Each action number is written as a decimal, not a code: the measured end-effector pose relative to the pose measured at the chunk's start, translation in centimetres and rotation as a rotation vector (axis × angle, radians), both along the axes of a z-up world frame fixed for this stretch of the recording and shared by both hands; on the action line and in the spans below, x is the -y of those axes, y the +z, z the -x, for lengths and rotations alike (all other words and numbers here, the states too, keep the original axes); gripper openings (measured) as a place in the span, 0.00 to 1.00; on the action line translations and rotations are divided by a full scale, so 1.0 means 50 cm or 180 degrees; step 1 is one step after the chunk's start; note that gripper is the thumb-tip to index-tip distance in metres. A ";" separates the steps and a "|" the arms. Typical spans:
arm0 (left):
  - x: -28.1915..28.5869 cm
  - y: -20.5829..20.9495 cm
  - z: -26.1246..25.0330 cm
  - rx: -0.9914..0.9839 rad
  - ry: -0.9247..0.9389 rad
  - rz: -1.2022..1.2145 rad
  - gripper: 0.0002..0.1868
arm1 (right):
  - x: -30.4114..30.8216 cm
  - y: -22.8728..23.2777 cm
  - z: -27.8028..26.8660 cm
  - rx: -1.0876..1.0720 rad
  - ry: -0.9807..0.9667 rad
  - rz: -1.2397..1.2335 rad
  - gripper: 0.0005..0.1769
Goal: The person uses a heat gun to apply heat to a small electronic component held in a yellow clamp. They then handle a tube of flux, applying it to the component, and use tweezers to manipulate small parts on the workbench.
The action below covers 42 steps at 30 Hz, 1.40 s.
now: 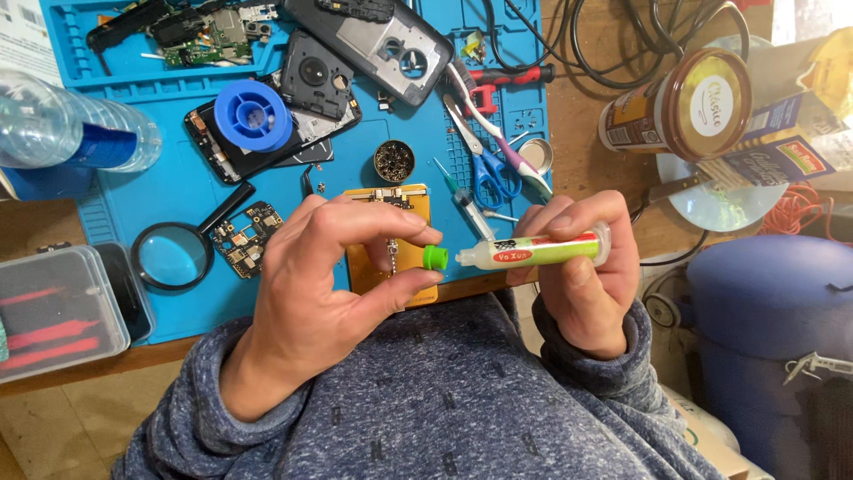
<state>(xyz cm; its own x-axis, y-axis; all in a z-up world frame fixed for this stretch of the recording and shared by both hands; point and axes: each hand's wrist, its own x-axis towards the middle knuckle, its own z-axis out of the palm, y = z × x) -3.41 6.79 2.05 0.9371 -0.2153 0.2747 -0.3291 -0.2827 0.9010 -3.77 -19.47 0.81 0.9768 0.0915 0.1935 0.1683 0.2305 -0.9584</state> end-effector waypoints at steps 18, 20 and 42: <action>-0.013 -0.009 0.004 0.0378 0.0050 -0.0298 0.24 | 0.014 -0.007 0.008 0.0374 0.0252 0.0686 0.16; -0.017 -0.008 0.005 0.0253 0.0018 -0.0228 0.25 | 0.024 -0.011 0.008 0.0415 0.0350 0.0738 0.16; -0.050 0.017 0.040 -0.0370 -0.0174 0.1315 0.52 | -0.001 -0.024 0.018 0.0386 0.0686 0.1044 0.14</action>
<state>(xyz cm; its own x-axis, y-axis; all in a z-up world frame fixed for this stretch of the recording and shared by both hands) -5.41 9.31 2.91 0.9572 -0.1596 0.2416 -0.2232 0.1246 0.9668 -4.69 -19.40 -0.38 0.9004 0.3675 0.2327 0.2658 -0.0416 -0.9631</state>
